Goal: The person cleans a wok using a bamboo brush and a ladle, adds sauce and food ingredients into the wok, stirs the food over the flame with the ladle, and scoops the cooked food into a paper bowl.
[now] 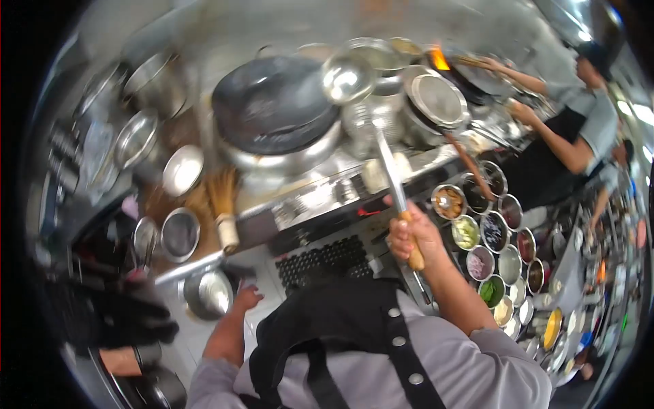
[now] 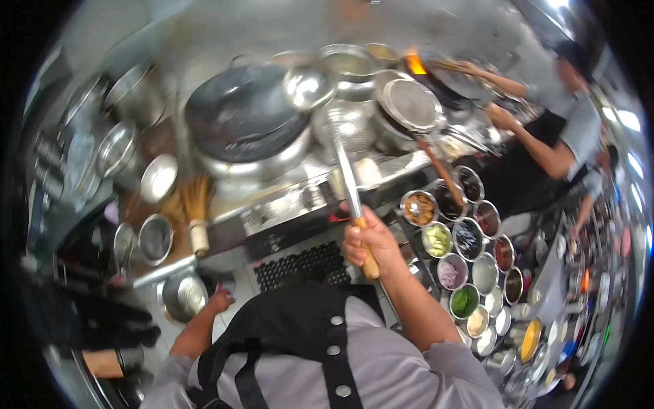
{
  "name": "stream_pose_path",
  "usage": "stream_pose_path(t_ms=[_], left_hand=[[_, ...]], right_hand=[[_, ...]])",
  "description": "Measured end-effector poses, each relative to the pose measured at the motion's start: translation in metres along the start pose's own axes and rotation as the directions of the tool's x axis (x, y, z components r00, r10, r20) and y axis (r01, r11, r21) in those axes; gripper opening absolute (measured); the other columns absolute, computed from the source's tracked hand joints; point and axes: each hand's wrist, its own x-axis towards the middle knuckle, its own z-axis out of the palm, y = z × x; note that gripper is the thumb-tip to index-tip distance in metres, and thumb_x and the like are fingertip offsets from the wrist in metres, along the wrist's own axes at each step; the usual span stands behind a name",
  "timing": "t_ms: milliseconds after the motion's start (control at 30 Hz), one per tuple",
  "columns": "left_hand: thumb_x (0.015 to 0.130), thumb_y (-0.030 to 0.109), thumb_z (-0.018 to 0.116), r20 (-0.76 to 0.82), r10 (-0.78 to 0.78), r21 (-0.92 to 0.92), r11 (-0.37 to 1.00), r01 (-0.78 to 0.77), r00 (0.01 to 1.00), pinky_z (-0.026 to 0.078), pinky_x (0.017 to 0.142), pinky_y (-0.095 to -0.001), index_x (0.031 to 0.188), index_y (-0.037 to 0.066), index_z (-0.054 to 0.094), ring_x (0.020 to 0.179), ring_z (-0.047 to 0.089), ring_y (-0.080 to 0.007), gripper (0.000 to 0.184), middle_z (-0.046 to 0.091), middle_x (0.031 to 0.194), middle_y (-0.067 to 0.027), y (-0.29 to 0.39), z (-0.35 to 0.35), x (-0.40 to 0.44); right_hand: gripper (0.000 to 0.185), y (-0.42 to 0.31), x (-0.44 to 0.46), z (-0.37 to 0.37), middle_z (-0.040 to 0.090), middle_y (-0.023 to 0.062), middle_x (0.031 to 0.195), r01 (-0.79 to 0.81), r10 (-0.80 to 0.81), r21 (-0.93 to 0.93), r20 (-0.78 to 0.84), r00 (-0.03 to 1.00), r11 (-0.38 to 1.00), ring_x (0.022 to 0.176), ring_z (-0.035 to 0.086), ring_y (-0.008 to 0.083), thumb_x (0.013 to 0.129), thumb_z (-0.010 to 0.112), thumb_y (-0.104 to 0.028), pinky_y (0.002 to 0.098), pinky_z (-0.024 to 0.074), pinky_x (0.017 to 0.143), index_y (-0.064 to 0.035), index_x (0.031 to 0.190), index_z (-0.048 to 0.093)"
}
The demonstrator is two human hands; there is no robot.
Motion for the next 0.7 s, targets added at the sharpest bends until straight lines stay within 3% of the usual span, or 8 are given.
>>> stream_pose_path(t_ms=[67, 167, 267, 367, 467, 600, 633, 700], left_hand=[[0.085, 0.045, 0.070, -0.031, 0.154, 0.230, 0.963, -0.143, 0.988, 0.044, 0.104, -0.0473, 0.131, 0.007, 0.056, 0.116, 0.061, -0.0355, 0.062, 0.069, 0.114, -0.0177, 0.028, 0.026, 0.017], [0.086, 0.046, 0.070, 0.188, -0.105, -0.111, 0.986, 0.128, 0.976, 0.046, 0.101, -0.0464, 0.134, 0.009, 0.054, 0.114, 0.062, -0.0360, 0.063, 0.068, 0.114, -0.0197, 0.069, 0.087, 0.013], [0.086, 0.046, 0.070, 0.267, -0.149, -0.104, 0.978, 0.182, 0.952, 0.046, 0.100, -0.0461, 0.134, 0.009, 0.054, 0.113, 0.062, -0.0357, 0.063, 0.068, 0.114, -0.0195, 0.102, 0.096, 0.000], [0.086, 0.045, 0.071, 0.271, -0.131, -0.107, 0.980, 0.165, 0.954, 0.046, 0.100, -0.0459, 0.134, 0.009, 0.054, 0.113, 0.063, -0.0354, 0.062, 0.068, 0.114, -0.0192, 0.118, 0.088, -0.005], [0.086, 0.045, 0.071, 0.261, -0.118, -0.101, 0.984, 0.148, 0.958, 0.047, 0.099, -0.0456, 0.133, 0.009, 0.054, 0.112, 0.063, -0.0351, 0.062, 0.069, 0.114, -0.0190, 0.103, 0.079, -0.024], [0.086, 0.044, 0.071, 0.280, -0.077, -0.103, 0.989, 0.110, 0.957, 0.047, 0.099, -0.0452, 0.133, 0.009, 0.054, 0.111, 0.063, -0.0347, 0.061, 0.069, 0.113, -0.0188, 0.105, 0.064, -0.014], [0.086, 0.044, 0.071, 0.290, -0.069, -0.102, 0.990, 0.102, 0.954, 0.047, 0.098, -0.0451, 0.133, 0.009, 0.054, 0.111, 0.063, -0.0346, 0.061, 0.069, 0.113, -0.0187, 0.101, 0.064, -0.011], [0.086, 0.043, 0.071, 0.319, -0.044, -0.078, 0.994, 0.072, 0.947, 0.048, 0.098, -0.0450, 0.133, 0.008, 0.054, 0.111, 0.064, -0.0344, 0.061, 0.069, 0.113, -0.0185, 0.096, 0.063, -0.008]], right_hand=[[0.056, -0.006, -0.020, -0.055, 0.044, 0.0012, 0.067, -0.078, 0.053, 0.213, 0.123, 0.991, 0.974, 0.046, 0.040, 0.0089, 0.091, 0.061, -0.008, 0.0232, 0.0357, 0.040, -0.0099, 0.143, 0.041], [0.056, -0.030, -0.050, -0.091, 0.044, 0.0009, 0.067, -0.050, 0.032, 0.263, 0.073, 0.997, 0.964, 0.045, 0.041, 0.0088, 0.090, 0.062, -0.007, 0.0242, 0.0358, 0.040, -0.0093, 0.143, 0.041], [0.056, -0.039, -0.048, -0.115, 0.045, 0.0014, 0.068, -0.019, 0.002, -0.148, -0.114, 0.993, 0.989, 0.046, 0.045, 0.0104, 0.090, 0.061, -0.007, 0.0267, 0.0389, 0.041, -0.0094, 0.143, 0.040], [0.043, -0.040, -0.018, -0.151, 0.060, 0.0146, 0.077, -0.055, -0.244, -0.837, -0.221, 0.944, 0.544, 0.062, 0.061, 0.0265, 0.087, 0.061, -0.013, 0.0400, 0.0511, 0.057, -0.0060, 0.127, 0.047], [0.074, -0.008, 0.031, -0.207, 0.069, 0.0187, 0.100, -0.227, -0.445, -0.960, -0.134, 0.885, -0.161, 0.071, 0.068, 0.0338, 0.081, 0.070, -0.015, 0.0426, 0.0550, 0.069, -0.0072, 0.147, 0.037], [0.085, 0.013, 0.020, -0.245, 0.068, 0.0204, 0.111, -0.103, -0.433, -0.989, -0.138, 0.891, 0.102, 0.090, 0.068, 0.0344, 0.084, 0.072, -0.022, 0.0412, 0.0536, 0.082, -0.0112, 0.155, 0.028], [0.085, 0.015, 0.010, -0.248, 0.067, 0.0151, 0.112, -0.136, -0.256, -0.880, -0.276, 0.926, 0.455, 0.094, 0.065, 0.0255, 0.088, 0.072, -0.026, 0.0408, 0.0530, 0.080, -0.0162, 0.157, 0.024], [0.074, 0.031, -0.020, -0.263, 0.063, 0.0096, 0.103, -0.168, -0.178, -0.694, -0.398, 0.900, 0.700, 0.091, 0.058, 0.0157, 0.097, 0.062, -0.037, 0.0352, 0.0511, 0.072, -0.0234, 0.158, 0.023]])
